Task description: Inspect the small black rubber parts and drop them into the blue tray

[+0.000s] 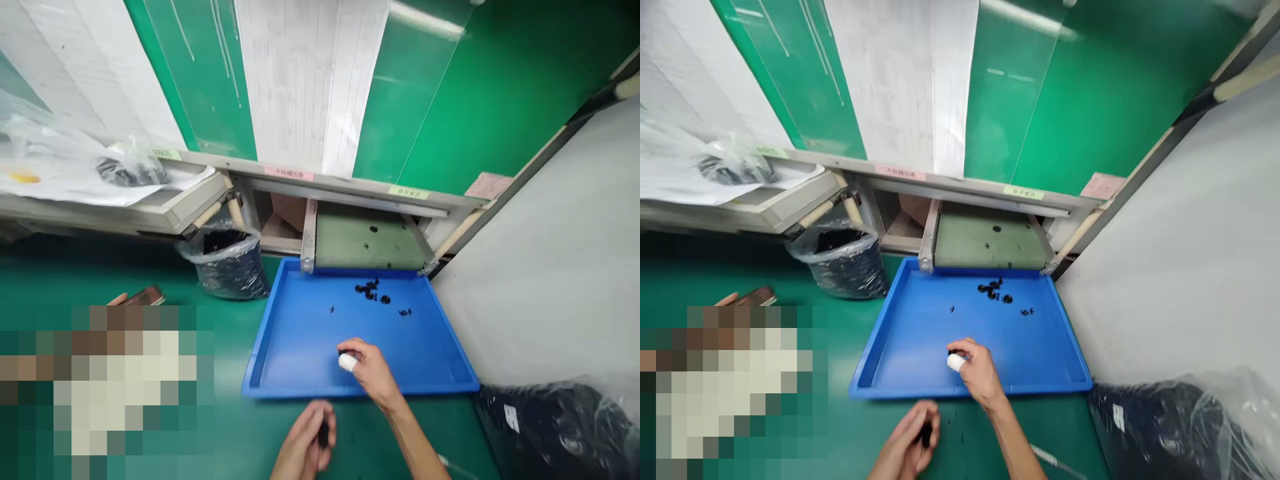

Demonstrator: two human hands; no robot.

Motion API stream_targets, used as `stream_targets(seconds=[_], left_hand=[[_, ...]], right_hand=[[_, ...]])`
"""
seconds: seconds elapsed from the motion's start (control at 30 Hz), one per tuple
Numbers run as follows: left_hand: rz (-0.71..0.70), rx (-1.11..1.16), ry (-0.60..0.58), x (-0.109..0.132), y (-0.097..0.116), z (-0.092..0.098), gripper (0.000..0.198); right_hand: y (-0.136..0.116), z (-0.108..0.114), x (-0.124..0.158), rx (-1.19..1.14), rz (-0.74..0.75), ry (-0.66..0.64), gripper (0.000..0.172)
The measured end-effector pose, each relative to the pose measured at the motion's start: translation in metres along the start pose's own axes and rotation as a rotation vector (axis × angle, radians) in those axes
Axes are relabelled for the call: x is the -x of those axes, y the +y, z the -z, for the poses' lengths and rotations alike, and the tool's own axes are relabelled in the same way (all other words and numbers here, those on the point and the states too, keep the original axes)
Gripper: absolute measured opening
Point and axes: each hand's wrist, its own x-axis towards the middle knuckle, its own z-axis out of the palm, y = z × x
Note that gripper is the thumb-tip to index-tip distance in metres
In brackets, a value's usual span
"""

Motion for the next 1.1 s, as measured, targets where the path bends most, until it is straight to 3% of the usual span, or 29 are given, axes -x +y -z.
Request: stream_targets(seconds=[0.07,0.17,0.3,0.4,0.5,0.6,0.7,0.8,0.93,1.1], left_hand=[[-0.065,-0.048,-0.080,0.006,0.010,-0.017,0.032],[-0.089,-0.093,-0.132,0.009,0.010,-0.027,0.031],[-0.018,-0.154,-0.158,0.018,-0.009,-0.024,0.029],[0.045,-0.150,-0.166,0.026,-0.020,-0.019,0.029],[0.061,-0.115,-0.147,0.030,-0.025,-0.014,0.029],[0.044,-0.064,-0.130,0.033,-0.026,-0.008,0.032],[0.045,-0.012,-0.141,0.036,-0.026,-0.005,0.031],[0.047,0.018,-0.172,0.040,-0.025,-0.005,0.027],[0.039,-0.021,-0.224,0.045,-0.023,-0.008,0.023],[0.029,-0.099,-0.246,0.048,-0.018,-0.007,0.028]], right_hand=[[-0.004,-0.002,0.036,-0.073,-0.007,0.039,0.025],[-0.009,-0.006,0.081,0.067,0.027,0.082,0.024],[-0.014,-0.015,0.120,0.261,0.149,0.118,0.019],[-0.010,-0.016,0.136,0.265,0.153,0.066,0.021],[0.010,0.002,0.150,0.314,0.108,0.054,0.034],[0.047,0.032,0.166,0.641,0.061,0.194,0.043],[0.083,0.055,0.183,0.934,0.001,0.219,0.039],[0.103,0.059,0.193,1.018,0.030,0.184,0.030],[0.092,0.045,0.196,0.864,0.059,0.152,0.025],[0.035,0.021,0.184,0.513,0.104,0.056,0.033]])
